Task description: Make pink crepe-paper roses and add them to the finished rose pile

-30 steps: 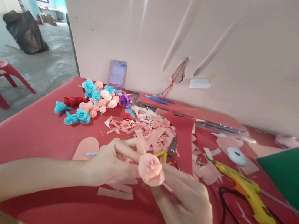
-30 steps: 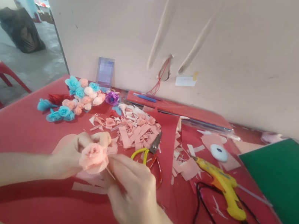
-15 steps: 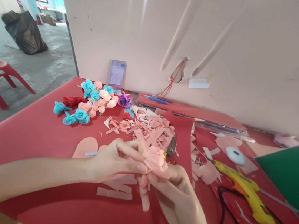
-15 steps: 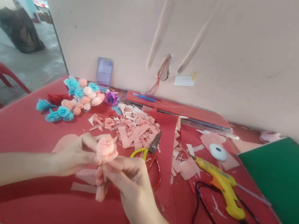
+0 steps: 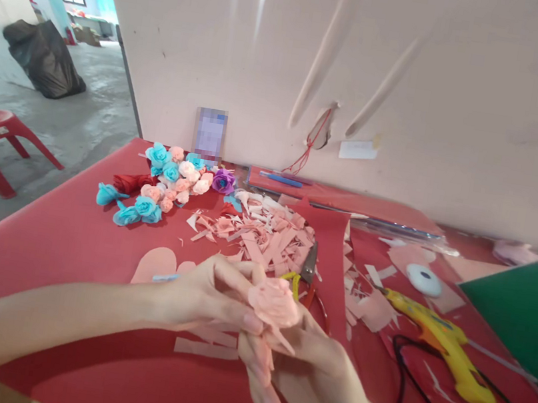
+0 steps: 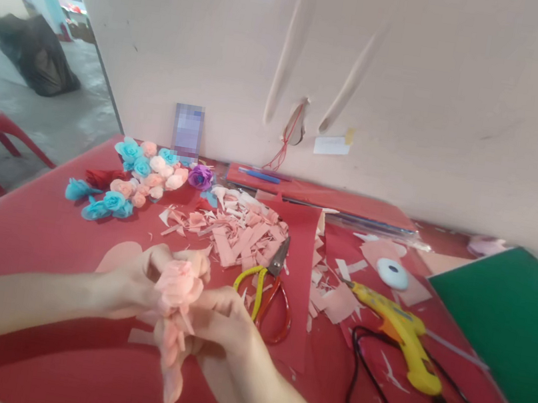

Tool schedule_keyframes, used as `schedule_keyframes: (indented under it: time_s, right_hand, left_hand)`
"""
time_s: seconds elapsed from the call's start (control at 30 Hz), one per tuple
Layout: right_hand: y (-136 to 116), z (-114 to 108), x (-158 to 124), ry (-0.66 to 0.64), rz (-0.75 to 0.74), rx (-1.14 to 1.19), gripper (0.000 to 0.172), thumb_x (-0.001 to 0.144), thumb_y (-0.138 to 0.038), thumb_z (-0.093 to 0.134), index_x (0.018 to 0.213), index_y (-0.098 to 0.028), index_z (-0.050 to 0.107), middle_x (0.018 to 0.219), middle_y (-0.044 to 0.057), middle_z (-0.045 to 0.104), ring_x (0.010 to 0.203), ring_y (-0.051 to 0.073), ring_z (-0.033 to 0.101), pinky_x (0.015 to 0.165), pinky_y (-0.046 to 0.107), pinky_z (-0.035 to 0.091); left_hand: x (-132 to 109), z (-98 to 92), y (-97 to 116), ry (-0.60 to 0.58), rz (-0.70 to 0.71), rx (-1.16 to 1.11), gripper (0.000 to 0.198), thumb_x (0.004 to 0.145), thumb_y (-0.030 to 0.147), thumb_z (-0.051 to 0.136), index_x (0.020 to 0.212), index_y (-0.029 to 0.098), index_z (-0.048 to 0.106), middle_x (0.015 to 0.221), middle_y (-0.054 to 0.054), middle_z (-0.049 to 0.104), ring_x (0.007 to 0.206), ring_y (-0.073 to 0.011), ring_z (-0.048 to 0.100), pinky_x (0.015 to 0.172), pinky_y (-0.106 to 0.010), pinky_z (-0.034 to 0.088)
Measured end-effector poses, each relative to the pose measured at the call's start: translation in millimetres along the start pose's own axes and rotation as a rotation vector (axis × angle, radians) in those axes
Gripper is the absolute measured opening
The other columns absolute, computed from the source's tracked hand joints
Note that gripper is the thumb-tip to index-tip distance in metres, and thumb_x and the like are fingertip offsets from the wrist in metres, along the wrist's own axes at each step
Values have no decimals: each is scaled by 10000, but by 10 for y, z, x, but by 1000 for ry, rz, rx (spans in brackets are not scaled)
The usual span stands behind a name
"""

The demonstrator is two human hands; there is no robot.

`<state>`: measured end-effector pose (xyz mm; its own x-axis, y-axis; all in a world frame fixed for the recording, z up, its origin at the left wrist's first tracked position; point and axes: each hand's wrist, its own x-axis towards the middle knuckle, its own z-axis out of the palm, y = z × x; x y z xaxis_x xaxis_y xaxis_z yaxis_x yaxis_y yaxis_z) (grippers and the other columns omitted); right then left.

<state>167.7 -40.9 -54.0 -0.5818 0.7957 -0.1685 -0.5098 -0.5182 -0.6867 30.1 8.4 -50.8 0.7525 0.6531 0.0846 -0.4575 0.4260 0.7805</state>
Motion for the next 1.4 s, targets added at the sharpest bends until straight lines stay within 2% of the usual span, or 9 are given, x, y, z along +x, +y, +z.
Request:
schedule_keyframes:
  time_s: [0.23,0.37,0.47,0.63,0.73,0.83,1.03,1.2,1.4]
  right_hand:
    - [-90,9,-31,15,-333,-562,194,792,-239,568,643,-152,656,534,1,579,435,77,556,454,171,466]
    - [-169,84,-60,145,-669,-1097,200,781,-87,526,613,-164,601,537,-12,585,469,77,559,477,144,464]
    - [-142,97,-54,293,-918,-1425,205,762,-52,511,601,-155,585,521,-5,573,431,74,519,417,140,425]
    - [-47,68,-41,411,-1094,-1613,183,757,-43,492,636,-139,591,550,24,601,424,86,523,410,164,425]
    - [-71,88,-48,426,-1000,-1482,204,765,-53,484,612,-145,582,529,8,584,419,83,526,412,161,428]
    - [-119,106,-53,379,-770,-1215,282,796,-106,480,530,-150,562,484,-3,561,424,86,537,422,159,434]
    - [-97,22,-62,156,-394,-594,259,818,-247,533,599,-160,639,542,-4,575,478,96,566,510,215,454]
    - [-70,8,-39,94,-270,-329,207,756,-268,623,584,-167,679,514,-9,572,431,90,557,477,223,426]
    - [-73,37,-2,66,-139,-144,226,717,-262,643,522,-149,664,450,-14,546,348,67,500,420,209,429]
  left_hand:
    - [-64,-27,-37,32,117,104,115,642,100,719,630,214,730,706,24,497,596,-77,587,578,-205,527]
    - [-93,18,-11,63,130,128,165,670,50,666,659,203,727,748,22,455,589,-101,605,480,-210,527]
    - [-98,72,6,138,142,153,124,683,83,670,676,189,733,748,19,445,660,-85,583,566,-177,524]
    - [-98,88,-20,242,110,213,107,694,137,684,700,230,736,765,13,497,731,-72,550,655,-148,499]
    - [-86,63,-50,261,99,164,72,678,157,702,680,222,734,776,17,519,684,-69,566,618,-158,500]
    - [-75,30,-71,263,106,154,38,667,177,717,635,194,727,698,20,535,645,-68,566,638,-172,493]
    - [-79,-7,-66,51,-13,53,180,731,284,665,627,142,705,561,-14,616,519,-139,627,594,-276,501]
    - [-62,31,-40,4,-97,-48,188,669,302,717,620,122,691,560,-13,648,487,-125,633,582,-251,510]
    - [-33,64,9,88,-156,-37,258,553,330,780,642,102,699,553,-22,661,522,-128,642,584,-242,533]
